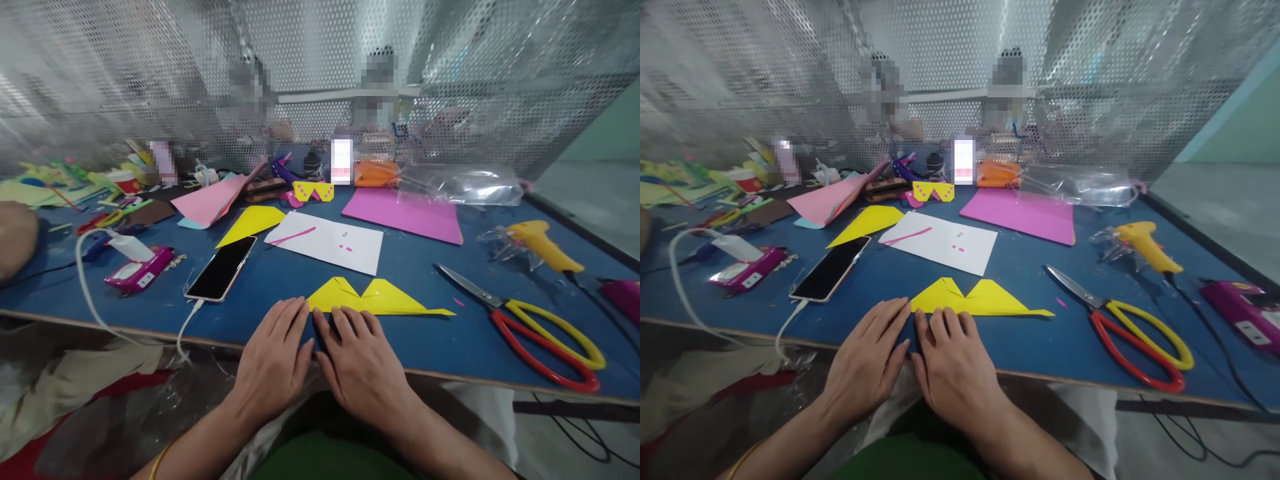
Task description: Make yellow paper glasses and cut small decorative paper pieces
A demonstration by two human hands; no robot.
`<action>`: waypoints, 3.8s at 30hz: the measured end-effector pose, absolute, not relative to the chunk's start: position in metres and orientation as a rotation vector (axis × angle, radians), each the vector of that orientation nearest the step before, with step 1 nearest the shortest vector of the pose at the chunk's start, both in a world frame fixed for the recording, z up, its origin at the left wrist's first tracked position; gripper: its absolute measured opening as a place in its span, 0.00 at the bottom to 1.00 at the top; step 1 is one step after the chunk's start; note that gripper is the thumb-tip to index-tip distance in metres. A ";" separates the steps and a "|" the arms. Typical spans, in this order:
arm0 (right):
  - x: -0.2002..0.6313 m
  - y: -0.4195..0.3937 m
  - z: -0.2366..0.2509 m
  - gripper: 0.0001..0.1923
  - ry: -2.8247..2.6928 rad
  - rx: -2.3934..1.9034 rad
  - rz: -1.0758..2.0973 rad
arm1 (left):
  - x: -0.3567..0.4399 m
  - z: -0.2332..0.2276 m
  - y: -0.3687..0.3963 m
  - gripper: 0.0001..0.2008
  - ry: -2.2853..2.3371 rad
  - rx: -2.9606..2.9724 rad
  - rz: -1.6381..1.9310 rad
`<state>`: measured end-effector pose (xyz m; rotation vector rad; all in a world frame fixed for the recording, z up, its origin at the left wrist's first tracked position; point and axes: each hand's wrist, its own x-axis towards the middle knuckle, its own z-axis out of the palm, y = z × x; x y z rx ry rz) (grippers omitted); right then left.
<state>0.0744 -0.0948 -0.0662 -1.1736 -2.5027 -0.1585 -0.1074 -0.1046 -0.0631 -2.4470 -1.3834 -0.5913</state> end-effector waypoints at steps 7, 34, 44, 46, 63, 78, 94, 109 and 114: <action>0.077 -0.098 -0.067 0.25 -2.464 -1.133 -0.151 | -0.097 -0.071 -0.105 0.23 -1.333 -2.449 -0.704; 0.110 -0.096 -0.079 0.21 -2.175 -1.199 -0.277 | -0.086 -0.072 -0.100 0.32 -1.314 -2.410 -0.548; 0.111 -0.097 -0.079 0.22 -2.169 -1.192 -0.294 | -0.063 -0.069 -0.105 0.34 -1.342 -2.510 -0.506; 0.113 -0.097 -0.079 0.21 -2.167 -1.190 -0.277 | -0.057 -0.072 -0.105 0.36 -1.340 -2.552 -0.513; 0.183 -0.097 -0.078 0.20 -2.135 -1.461 -0.541 | -0.041 -0.066 -0.103 0.47 -1.462 -2.491 -0.377; 0.168 -0.106 -0.074 0.22 -2.063 -1.459 -0.517 | -0.037 -0.066 -0.101 0.43 -1.387 -2.462 -0.367; 0.124 -0.102 -0.077 0.20 -2.243 -1.234 -0.278 | -0.075 -0.065 -0.105 0.35 -1.378 -2.419 -0.634; 0.119 -0.102 -0.078 0.21 -2.245 -1.241 -0.319 | -0.102 -0.056 -0.113 0.28 -1.473 -2.206 -0.592; 0.118 -0.100 -0.081 0.21 -2.240 -1.236 -0.328 | -0.061 -0.061 -0.108 0.23 -1.297 -2.490 -0.695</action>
